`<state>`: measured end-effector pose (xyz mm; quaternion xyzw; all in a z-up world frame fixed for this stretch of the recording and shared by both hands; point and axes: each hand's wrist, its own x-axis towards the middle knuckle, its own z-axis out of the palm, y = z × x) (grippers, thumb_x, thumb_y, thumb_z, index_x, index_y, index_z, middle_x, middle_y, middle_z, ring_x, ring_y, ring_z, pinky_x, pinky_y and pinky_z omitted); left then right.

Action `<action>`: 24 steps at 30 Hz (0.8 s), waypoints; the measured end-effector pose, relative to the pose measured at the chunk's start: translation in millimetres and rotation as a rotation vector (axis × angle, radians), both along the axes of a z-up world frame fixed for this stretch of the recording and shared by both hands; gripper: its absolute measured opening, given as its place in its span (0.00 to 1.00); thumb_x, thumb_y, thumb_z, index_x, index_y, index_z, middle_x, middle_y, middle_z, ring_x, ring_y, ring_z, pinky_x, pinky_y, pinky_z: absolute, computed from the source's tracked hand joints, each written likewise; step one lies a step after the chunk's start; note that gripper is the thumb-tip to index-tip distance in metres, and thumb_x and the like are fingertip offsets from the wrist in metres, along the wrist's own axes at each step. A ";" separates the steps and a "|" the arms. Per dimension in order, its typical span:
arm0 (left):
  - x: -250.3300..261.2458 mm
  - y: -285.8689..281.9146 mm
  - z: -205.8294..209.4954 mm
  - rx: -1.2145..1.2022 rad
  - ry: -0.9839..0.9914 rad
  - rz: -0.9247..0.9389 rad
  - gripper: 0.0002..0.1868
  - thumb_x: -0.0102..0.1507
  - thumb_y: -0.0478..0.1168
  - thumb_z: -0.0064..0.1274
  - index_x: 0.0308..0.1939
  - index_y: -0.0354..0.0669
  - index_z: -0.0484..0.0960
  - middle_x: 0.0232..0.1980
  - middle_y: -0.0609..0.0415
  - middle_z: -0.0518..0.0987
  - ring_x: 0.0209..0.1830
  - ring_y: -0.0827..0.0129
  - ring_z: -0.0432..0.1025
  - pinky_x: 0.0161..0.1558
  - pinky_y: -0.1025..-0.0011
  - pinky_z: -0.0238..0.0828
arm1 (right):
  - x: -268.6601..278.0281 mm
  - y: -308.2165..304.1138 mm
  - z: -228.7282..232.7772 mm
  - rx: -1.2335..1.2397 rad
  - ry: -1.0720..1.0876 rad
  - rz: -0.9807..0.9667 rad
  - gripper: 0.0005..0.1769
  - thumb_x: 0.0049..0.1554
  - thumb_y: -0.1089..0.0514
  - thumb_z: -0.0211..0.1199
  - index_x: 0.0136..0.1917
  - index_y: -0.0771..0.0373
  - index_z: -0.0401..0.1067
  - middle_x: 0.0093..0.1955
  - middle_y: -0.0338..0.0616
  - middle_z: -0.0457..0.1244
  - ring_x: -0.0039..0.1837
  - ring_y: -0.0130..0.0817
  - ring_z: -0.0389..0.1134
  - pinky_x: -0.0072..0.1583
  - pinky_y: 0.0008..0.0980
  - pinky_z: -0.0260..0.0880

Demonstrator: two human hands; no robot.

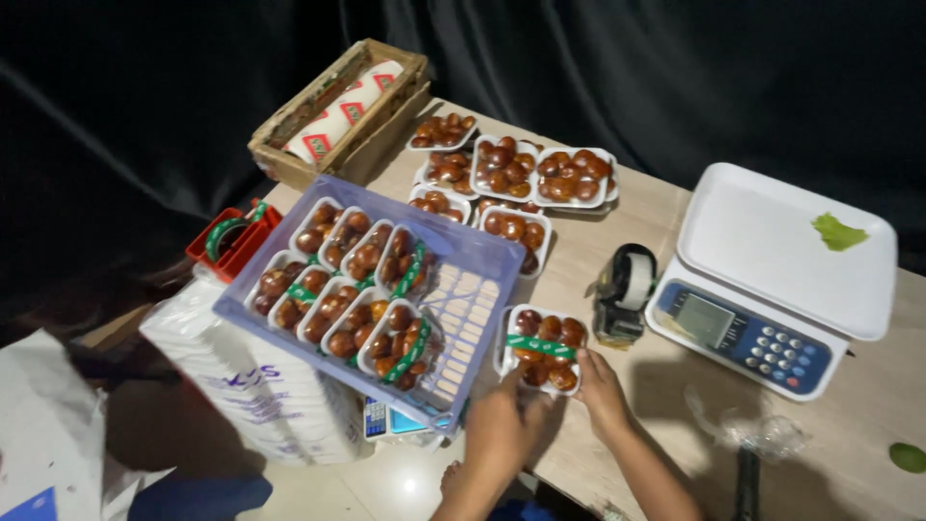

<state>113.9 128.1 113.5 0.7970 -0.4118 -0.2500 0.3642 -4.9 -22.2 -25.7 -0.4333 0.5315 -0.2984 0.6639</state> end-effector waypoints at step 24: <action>206.1 -6.0 -42.3 0.550 -0.257 0.218 0.35 0.50 0.58 0.73 0.51 0.39 0.83 0.51 0.35 0.84 0.57 0.39 0.77 0.57 0.52 0.74 | -105.0 50.3 7.1 0.121 0.107 -0.019 0.19 0.64 0.53 0.53 0.65 0.61 0.71 0.56 0.56 0.70 0.47 0.44 0.70 0.49 0.40 0.69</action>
